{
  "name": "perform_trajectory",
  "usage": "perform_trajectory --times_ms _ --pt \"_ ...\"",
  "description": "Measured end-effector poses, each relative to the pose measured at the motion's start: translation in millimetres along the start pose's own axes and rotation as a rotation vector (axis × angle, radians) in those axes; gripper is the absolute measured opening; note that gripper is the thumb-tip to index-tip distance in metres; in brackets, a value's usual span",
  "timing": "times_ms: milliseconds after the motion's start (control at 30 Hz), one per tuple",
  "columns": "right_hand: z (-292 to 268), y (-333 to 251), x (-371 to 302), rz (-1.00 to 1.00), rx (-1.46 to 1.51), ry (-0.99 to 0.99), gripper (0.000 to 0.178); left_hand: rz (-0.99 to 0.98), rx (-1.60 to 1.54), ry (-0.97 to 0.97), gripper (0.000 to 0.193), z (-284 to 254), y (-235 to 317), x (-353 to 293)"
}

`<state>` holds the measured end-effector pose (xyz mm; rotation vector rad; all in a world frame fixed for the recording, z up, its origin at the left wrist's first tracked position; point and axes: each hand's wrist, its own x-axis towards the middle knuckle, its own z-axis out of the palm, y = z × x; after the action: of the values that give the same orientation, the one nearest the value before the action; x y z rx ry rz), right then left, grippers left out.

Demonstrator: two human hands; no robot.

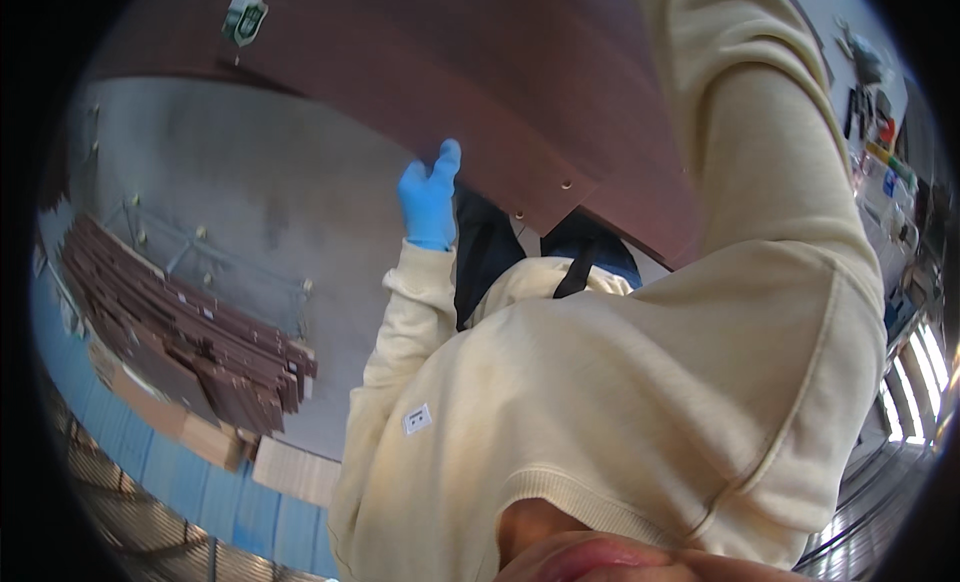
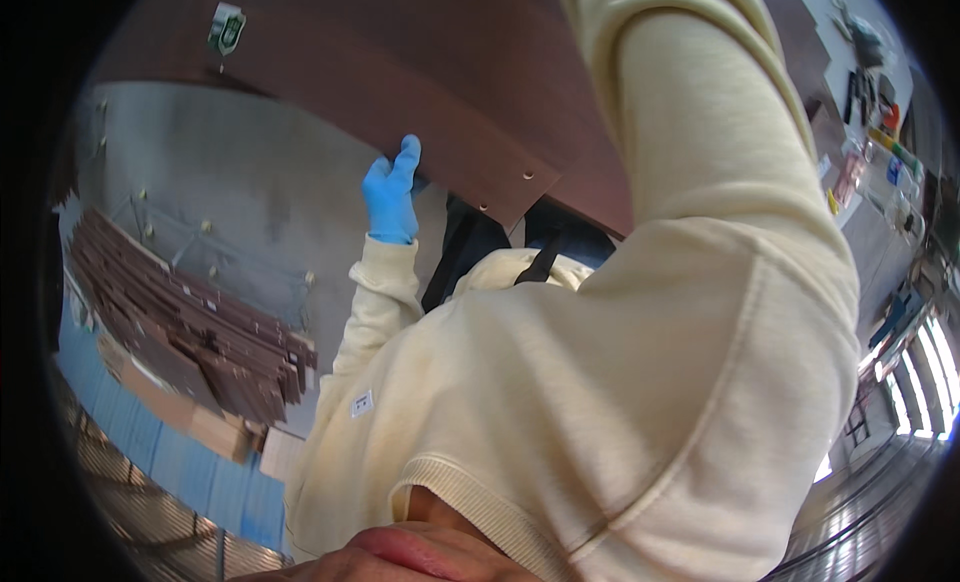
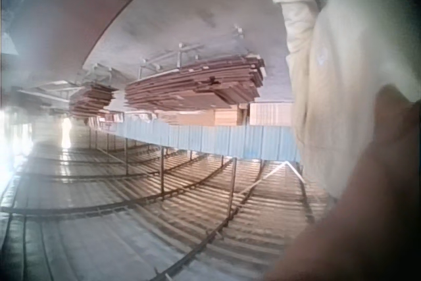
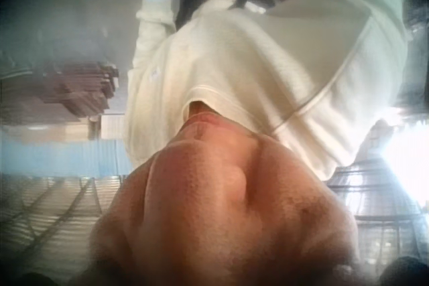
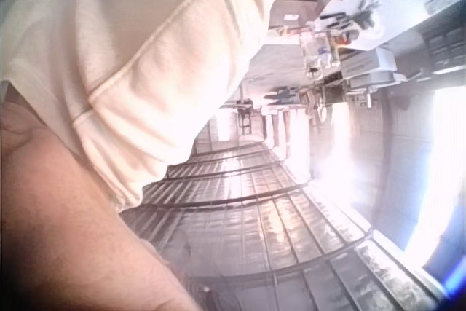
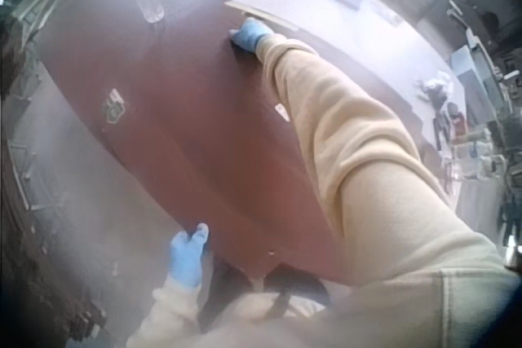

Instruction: The person wipes the surface of a brown wood panel with a cloth, then flips it over and wipes the other side. They handle a pair of glasses and a small white tool, applying the tool to the panel edge.

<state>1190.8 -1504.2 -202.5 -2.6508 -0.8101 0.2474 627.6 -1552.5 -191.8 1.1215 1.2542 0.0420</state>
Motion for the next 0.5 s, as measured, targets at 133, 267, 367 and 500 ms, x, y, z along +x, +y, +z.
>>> perform_trajectory --times_ms 133,267,367,500 --pt "-5.2 -52.8 -25.0 -0.114 -0.249 0.2 0.024 0.032 -0.149 -0.112 0.035 7.5 5.9 -9.1" --pt "-79.1 -108.0 -31.8 -0.347 0.138 0.359 0.045 -0.015 -0.098 -0.117 0.037 3.2 4.4 -2.4" --pt "-140.3 -121.6 -86.7 -0.247 0.689 0.264 0.094 -0.013 0.161 -0.24 0.038 -14.6 15.2 9.5" --pt "-146.5 -99.5 -161.9 -0.06 1.303 0.25 0.099 0.031 0.253 -0.323 0.046 -29.5 72.5 -6.6"
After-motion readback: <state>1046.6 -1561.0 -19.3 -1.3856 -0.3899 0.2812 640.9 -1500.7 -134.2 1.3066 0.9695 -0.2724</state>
